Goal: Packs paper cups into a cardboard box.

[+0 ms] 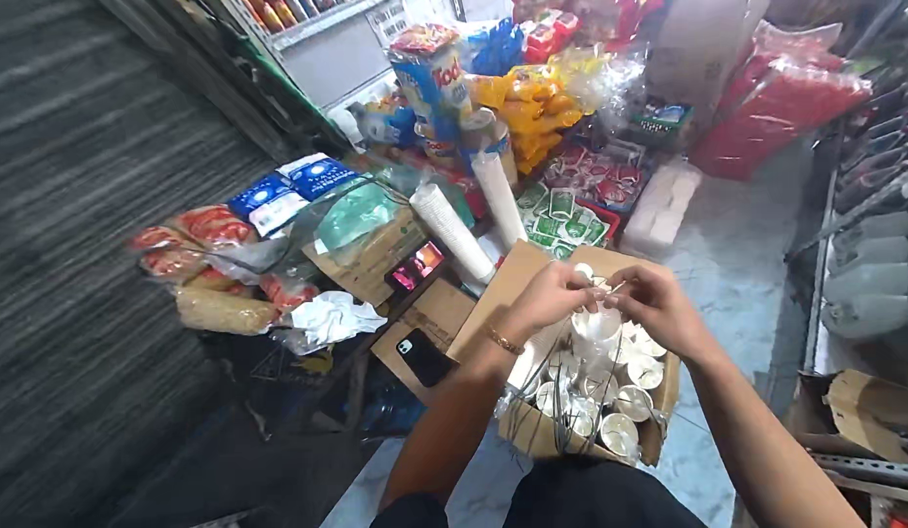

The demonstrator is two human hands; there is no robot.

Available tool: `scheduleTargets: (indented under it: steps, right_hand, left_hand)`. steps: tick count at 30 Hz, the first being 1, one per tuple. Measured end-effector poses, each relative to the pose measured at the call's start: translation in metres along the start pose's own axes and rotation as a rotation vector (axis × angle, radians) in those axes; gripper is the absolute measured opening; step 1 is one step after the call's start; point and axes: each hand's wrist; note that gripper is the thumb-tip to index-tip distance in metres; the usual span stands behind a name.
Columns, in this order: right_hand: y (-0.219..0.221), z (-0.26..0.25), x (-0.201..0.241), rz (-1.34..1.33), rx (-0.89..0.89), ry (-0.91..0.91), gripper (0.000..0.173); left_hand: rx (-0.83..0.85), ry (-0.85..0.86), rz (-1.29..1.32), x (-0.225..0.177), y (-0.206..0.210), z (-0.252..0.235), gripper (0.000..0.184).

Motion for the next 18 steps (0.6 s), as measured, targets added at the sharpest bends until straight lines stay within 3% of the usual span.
scheduleTargets:
  steps: [6, 11, 18]
  right_hand:
    - [-0.004, 0.016, 0.009, 0.216, -0.032, 0.012, 0.017]
    - [0.007, 0.012, 0.016, 0.039, -0.059, 0.060, 0.023]
    - [0.021, 0.012, 0.014, 0.012, -0.177, 0.042, 0.018]
  left_hand:
    - [-0.129, -0.029, 0.010, -0.007, 0.014, 0.010, 0.015]
    - [-0.159, 0.079, -0.003, -0.002, 0.017, 0.009, 0.009]
    - [-0.214, 0.075, 0.022, 0.005, 0.017, 0.013, 0.013]
Point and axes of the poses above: each hand's wrist, its own z-axis away from the middle knuckle, its own y-axis out of the palm, x = y × z, and after that the axes turned 4 degrees about y, right-handed
